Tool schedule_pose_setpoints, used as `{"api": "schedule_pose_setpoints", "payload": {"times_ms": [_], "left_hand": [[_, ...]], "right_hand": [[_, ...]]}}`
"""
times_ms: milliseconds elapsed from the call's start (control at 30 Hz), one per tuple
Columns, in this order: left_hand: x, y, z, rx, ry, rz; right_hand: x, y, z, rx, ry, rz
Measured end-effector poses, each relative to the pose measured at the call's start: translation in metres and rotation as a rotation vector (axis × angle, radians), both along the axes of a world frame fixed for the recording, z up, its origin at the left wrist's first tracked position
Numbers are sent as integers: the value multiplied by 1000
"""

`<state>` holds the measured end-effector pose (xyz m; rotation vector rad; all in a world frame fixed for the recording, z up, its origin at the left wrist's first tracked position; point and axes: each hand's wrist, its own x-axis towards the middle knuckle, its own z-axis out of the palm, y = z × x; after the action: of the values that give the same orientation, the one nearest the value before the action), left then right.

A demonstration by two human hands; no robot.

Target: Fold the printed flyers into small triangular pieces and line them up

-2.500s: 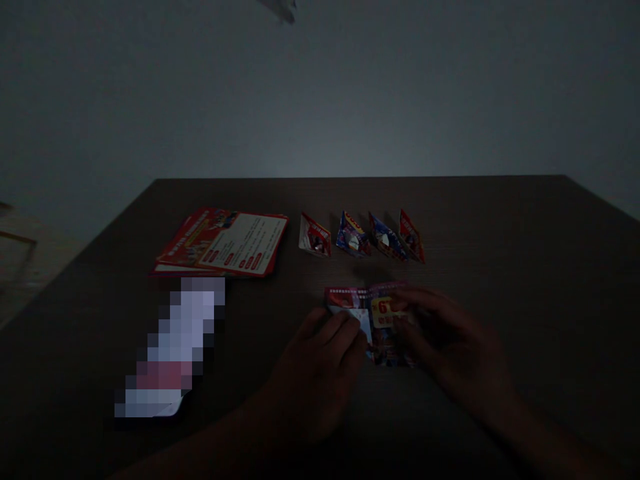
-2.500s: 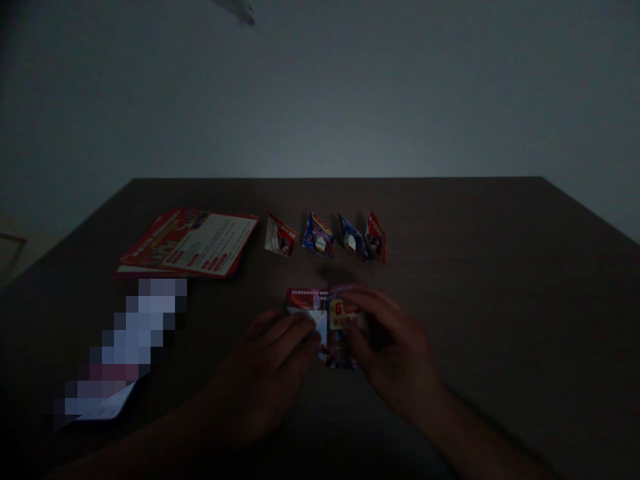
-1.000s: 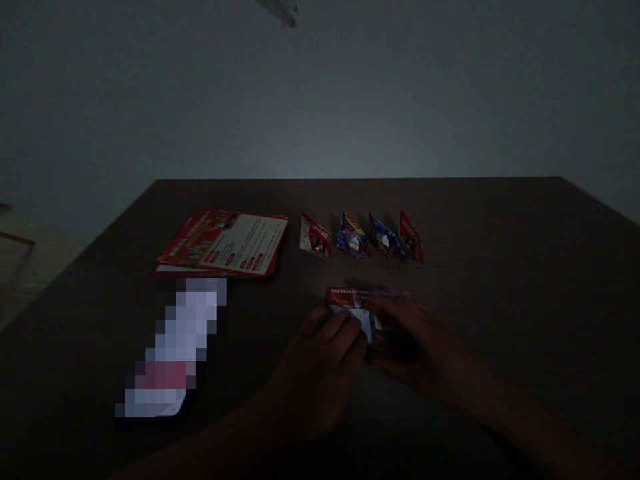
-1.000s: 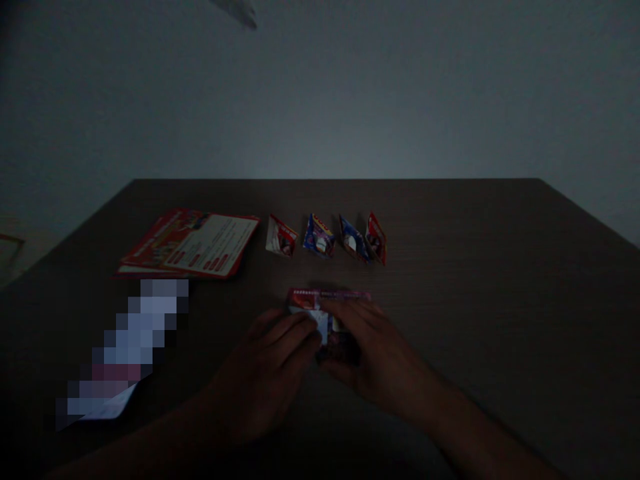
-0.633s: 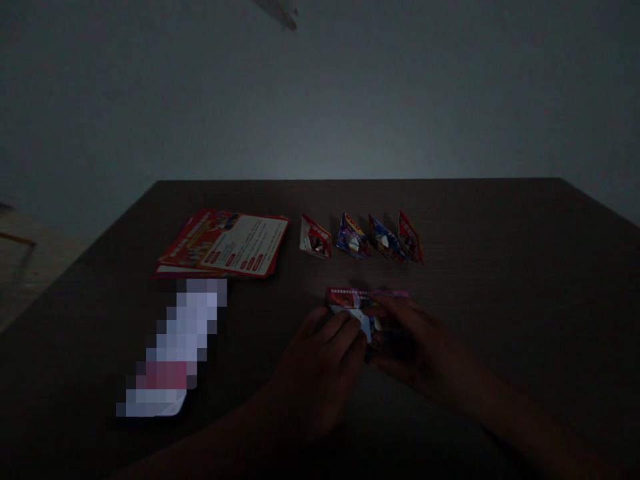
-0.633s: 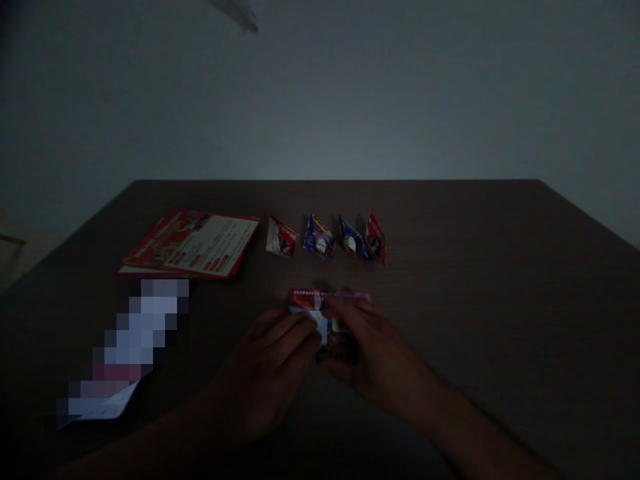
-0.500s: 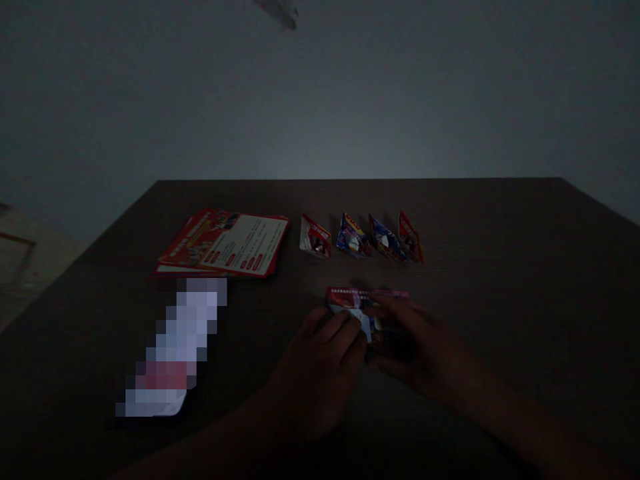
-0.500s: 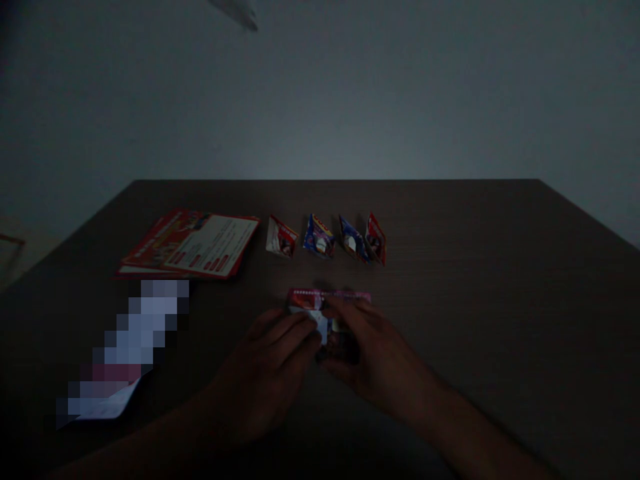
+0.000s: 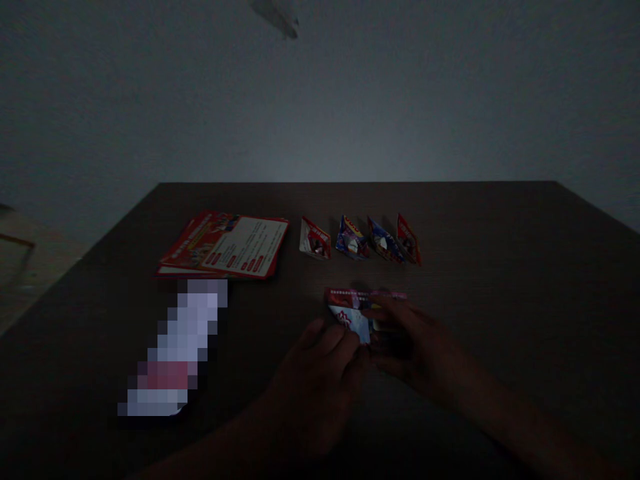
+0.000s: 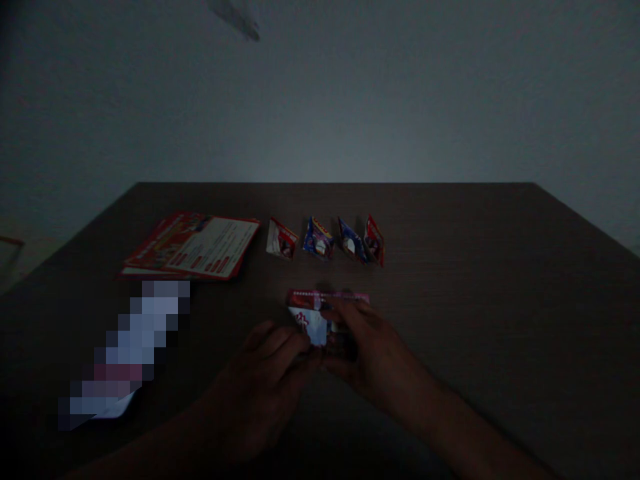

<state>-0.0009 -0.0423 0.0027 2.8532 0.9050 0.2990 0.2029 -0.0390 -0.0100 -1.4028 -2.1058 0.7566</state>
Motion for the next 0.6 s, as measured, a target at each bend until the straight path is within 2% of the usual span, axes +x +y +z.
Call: {"api": "schedule_pose_setpoints", "payload": {"times_ms": [167,600], "left_hand": [[0,2,2,-20,29,35],[3,6,5,-112,62,91]], "right_hand": [[-1,0,-1,-35,8,1],[1,-1,-1,25,-22,2]]}}
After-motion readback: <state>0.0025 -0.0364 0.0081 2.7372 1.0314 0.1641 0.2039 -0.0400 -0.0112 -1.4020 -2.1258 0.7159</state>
